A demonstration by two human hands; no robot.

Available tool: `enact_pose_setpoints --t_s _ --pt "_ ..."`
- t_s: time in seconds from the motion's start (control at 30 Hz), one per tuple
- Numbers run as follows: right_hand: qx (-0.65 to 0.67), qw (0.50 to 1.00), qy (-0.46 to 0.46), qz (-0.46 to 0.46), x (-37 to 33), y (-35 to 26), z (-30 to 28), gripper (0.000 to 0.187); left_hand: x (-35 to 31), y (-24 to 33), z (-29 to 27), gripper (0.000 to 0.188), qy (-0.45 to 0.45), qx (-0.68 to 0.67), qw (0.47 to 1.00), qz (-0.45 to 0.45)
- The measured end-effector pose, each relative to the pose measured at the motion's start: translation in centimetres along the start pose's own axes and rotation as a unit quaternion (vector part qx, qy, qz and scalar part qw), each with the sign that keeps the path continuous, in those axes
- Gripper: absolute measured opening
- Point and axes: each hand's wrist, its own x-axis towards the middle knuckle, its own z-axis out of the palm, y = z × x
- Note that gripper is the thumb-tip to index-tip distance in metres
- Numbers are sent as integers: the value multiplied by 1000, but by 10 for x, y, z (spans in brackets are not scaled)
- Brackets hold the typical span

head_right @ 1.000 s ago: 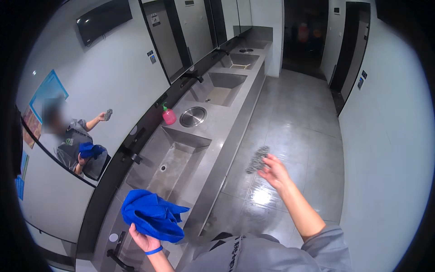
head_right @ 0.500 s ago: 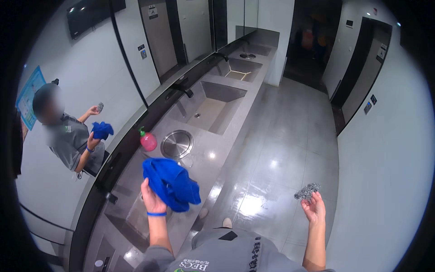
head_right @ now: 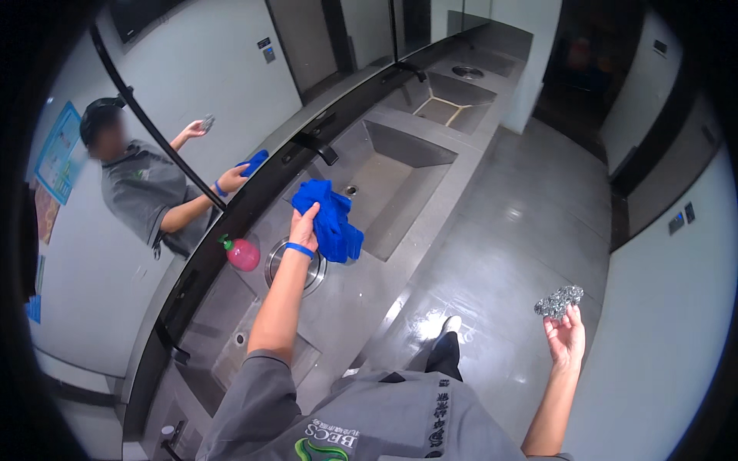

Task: Cleaning a restroom sink using a steel wool pad and a cloth.

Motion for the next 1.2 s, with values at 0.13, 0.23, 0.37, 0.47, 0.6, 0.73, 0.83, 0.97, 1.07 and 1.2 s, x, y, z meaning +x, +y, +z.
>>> enact_pose_setpoints --t_s 0.13,0.23,0.37,0.47,0.6,0.73,0.83,0.97,1.07,1.2 --pt "44 996 -58 50 101 -20 56 23 60 -42 5 35 139 198 968 73" --pt "34 994 -71 80 159 -40 96 25 84 -61 21 37 244 457 844 140" --pt "-21 980 -164 114 233 -54 165 26 102 -65 29 66 285 551 780 86" --pt "-42 970 -197 139 267 -61 206 27 119 -80 51 67 291 589 751 71" --pt "-72 946 -265 170 296 -38 264 26 156 -105 55 51 292 639 710 53" --pt "-97 924 -292 229 313 -2 306 27 192 -129 46 38 271 712 644 76" --pt "-122 907 -302 268 333 19 320 26 219 -137 49 32 276 739 612 55" --pt "-186 905 -254 288 371 31 328 25 251 -138 46 30 277 776 561 77" --pt "-214 901 -251 282 403 36 337 24 266 -139 37 31 259 802 534 74" --pt "-238 895 -243 290 422 47 363 22 270 -128 30 35 273 770 576 23"
